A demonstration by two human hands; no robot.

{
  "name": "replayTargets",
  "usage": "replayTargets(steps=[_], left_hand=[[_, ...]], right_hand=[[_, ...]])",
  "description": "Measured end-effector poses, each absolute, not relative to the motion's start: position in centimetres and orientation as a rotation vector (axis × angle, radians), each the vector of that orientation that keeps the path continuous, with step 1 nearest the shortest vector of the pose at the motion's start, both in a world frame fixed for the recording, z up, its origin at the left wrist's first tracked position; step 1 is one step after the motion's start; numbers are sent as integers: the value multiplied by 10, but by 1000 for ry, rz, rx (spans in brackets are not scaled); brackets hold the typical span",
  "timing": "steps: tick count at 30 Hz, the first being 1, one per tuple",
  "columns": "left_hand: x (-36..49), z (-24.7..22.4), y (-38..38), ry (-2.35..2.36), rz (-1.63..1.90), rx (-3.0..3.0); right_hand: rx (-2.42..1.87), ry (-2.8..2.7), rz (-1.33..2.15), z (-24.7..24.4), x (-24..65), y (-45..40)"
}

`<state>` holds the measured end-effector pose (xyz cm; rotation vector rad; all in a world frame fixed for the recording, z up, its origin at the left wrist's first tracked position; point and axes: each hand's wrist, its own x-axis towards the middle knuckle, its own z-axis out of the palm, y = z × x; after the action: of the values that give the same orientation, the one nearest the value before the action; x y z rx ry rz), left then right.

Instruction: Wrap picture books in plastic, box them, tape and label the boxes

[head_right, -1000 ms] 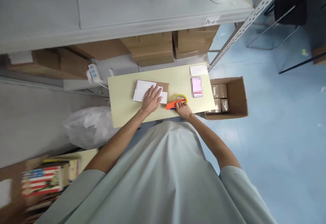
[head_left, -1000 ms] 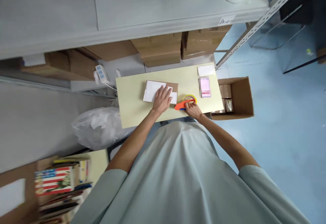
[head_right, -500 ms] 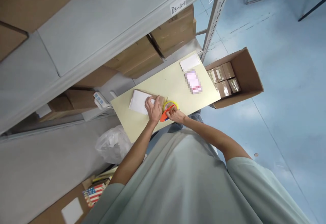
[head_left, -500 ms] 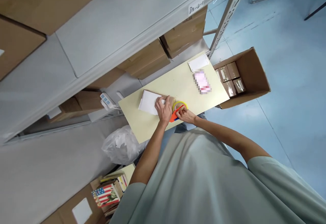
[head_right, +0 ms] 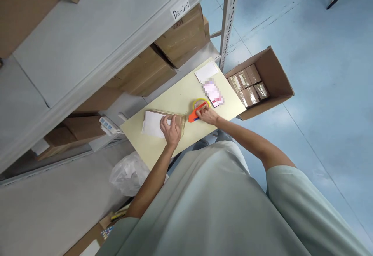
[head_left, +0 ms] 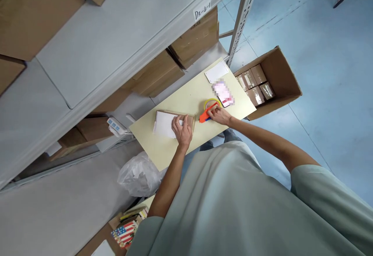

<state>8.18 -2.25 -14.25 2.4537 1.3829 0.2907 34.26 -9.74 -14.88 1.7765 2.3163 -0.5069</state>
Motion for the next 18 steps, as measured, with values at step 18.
replayTargets(steps=[18], left_hand=[[62,-121,12,1455,364,2286]], right_hand=[[1632,2504,-403,-151,321,-51]])
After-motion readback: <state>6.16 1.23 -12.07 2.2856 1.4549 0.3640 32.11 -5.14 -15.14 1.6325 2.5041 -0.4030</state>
